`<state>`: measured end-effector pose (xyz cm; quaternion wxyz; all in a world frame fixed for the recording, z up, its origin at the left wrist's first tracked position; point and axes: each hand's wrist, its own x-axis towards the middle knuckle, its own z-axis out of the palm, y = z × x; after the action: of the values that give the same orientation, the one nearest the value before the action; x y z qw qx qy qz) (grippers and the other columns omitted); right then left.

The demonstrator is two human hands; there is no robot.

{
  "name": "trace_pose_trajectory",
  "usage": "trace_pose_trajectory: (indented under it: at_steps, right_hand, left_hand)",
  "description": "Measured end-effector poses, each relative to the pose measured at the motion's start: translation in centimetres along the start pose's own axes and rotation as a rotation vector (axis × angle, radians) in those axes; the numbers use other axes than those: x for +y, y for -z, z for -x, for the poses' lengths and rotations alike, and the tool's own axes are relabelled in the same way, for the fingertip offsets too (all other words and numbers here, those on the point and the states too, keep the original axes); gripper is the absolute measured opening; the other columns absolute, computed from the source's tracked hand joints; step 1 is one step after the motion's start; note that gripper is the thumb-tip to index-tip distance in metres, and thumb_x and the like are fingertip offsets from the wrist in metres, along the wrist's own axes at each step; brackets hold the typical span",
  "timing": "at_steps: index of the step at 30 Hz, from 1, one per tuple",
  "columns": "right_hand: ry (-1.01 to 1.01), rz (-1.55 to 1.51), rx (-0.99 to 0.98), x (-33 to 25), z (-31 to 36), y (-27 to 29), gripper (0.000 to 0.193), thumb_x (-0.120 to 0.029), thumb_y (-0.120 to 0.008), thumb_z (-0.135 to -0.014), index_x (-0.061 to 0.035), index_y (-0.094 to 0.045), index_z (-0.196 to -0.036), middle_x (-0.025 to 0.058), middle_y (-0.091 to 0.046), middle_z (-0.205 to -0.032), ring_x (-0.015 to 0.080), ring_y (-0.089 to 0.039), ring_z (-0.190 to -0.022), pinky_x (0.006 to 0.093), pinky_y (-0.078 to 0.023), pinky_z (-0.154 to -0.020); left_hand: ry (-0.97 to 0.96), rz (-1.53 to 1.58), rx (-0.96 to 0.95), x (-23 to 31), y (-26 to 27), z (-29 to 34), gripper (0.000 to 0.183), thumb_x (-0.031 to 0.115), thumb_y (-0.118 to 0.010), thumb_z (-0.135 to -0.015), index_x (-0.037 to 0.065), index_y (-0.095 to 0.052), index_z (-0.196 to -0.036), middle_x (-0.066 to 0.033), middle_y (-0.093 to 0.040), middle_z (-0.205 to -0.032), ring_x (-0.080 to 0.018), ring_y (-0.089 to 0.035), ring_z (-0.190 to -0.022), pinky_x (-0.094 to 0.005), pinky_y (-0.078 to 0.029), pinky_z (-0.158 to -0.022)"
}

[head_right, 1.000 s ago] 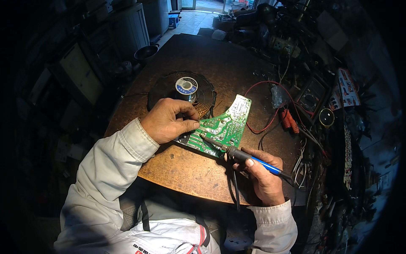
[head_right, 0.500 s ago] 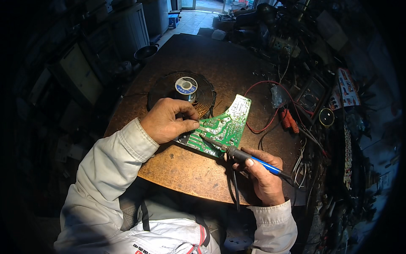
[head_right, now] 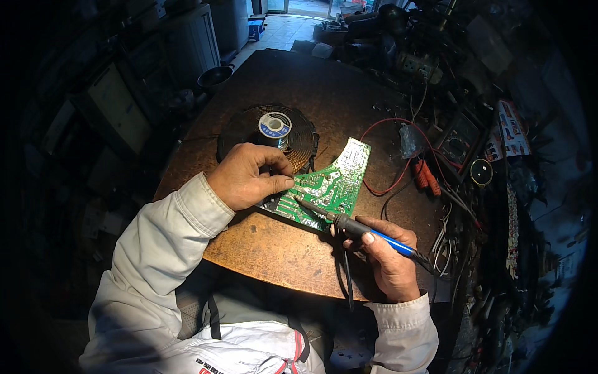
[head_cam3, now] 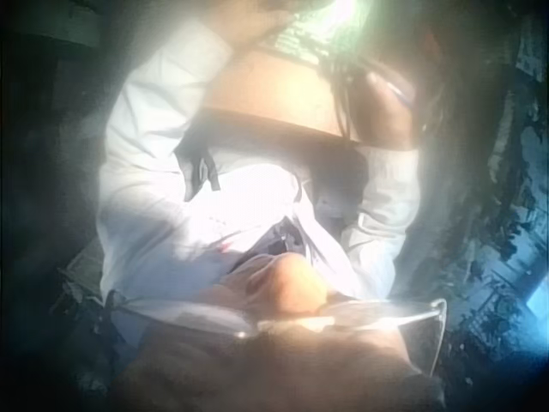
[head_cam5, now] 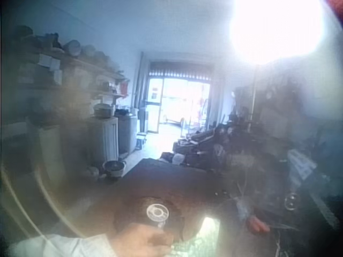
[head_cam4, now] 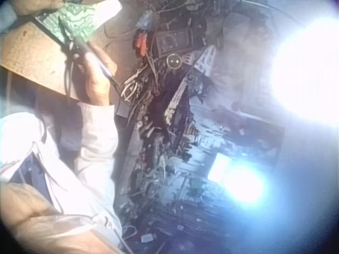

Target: The person uses a soldering iron and solder wire to work on a green circuit board, applying solder to several points. They then flip the board and continue soldering on the other side. Finally, they place the board down and pick up a motor stator assembly.

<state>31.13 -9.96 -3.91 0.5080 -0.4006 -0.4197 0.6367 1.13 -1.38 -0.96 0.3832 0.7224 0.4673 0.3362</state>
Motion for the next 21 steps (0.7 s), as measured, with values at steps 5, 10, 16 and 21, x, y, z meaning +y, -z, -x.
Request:
trace_pose_trajectory:
  at_steps: [5, 10, 16, 21]
  right_hand:
    - [0.007, 0.005, -0.001, -0.02, -0.05, -0.11, 0.040, -0.009, -0.074, -0.093, 0.0116, -0.064, -0.126, 0.0248, -0.074, -0.113, 0.0296, -0.076, -0.098, 0.0438, -0.064, -0.091]
    - [0.015, 0.002, -0.001, -0.02, 0.00, -0.31, 0.050, -0.012, -0.076, -0.092, 0.0190, -0.060, -0.128, 0.0288, -0.073, -0.114, 0.0306, -0.077, -0.094, 0.0382, -0.062, -0.091]
    - [0.017, -0.006, -0.009, -0.04, 0.02, -0.25, 0.050, -0.011, -0.075, -0.092, 0.0191, -0.060, -0.129, 0.0291, -0.073, -0.114, 0.0313, -0.076, -0.095, 0.0392, -0.062, -0.092]
    - [0.016, -0.011, 0.001, 0.00, 0.05, -0.25, 0.050, -0.011, -0.075, -0.092, 0.0192, -0.060, -0.129, 0.0289, -0.073, -0.114, 0.0318, -0.076, -0.096, 0.0396, -0.062, -0.092]
  left_hand:
    - [-0.002, -0.001, 0.002, -0.04, -0.04, -0.01, 0.021, 0.011, -0.082, -0.087, -0.003, -0.077, -0.102, -0.0136, -0.077, -0.091, -0.0172, -0.072, -0.083, -0.0327, -0.058, -0.078]
    - [-0.007, -0.003, 0.002, -0.12, -0.01, 0.00, 0.021, 0.011, -0.082, -0.087, -0.003, -0.077, -0.102, -0.0134, -0.077, -0.091, -0.0174, -0.072, -0.083, -0.0328, -0.058, -0.078]
    - [0.001, -0.003, 0.000, -0.02, -0.01, 0.00, 0.020, 0.011, -0.082, -0.088, -0.003, -0.077, -0.102, -0.0137, -0.077, -0.091, -0.0177, -0.072, -0.084, -0.0331, -0.058, -0.078]
    - [0.013, 0.008, -0.002, 0.07, -0.03, 0.00, 0.021, 0.011, -0.082, -0.088, -0.003, -0.077, -0.102, -0.0137, -0.077, -0.091, -0.0176, -0.072, -0.084, -0.0330, -0.058, -0.078]
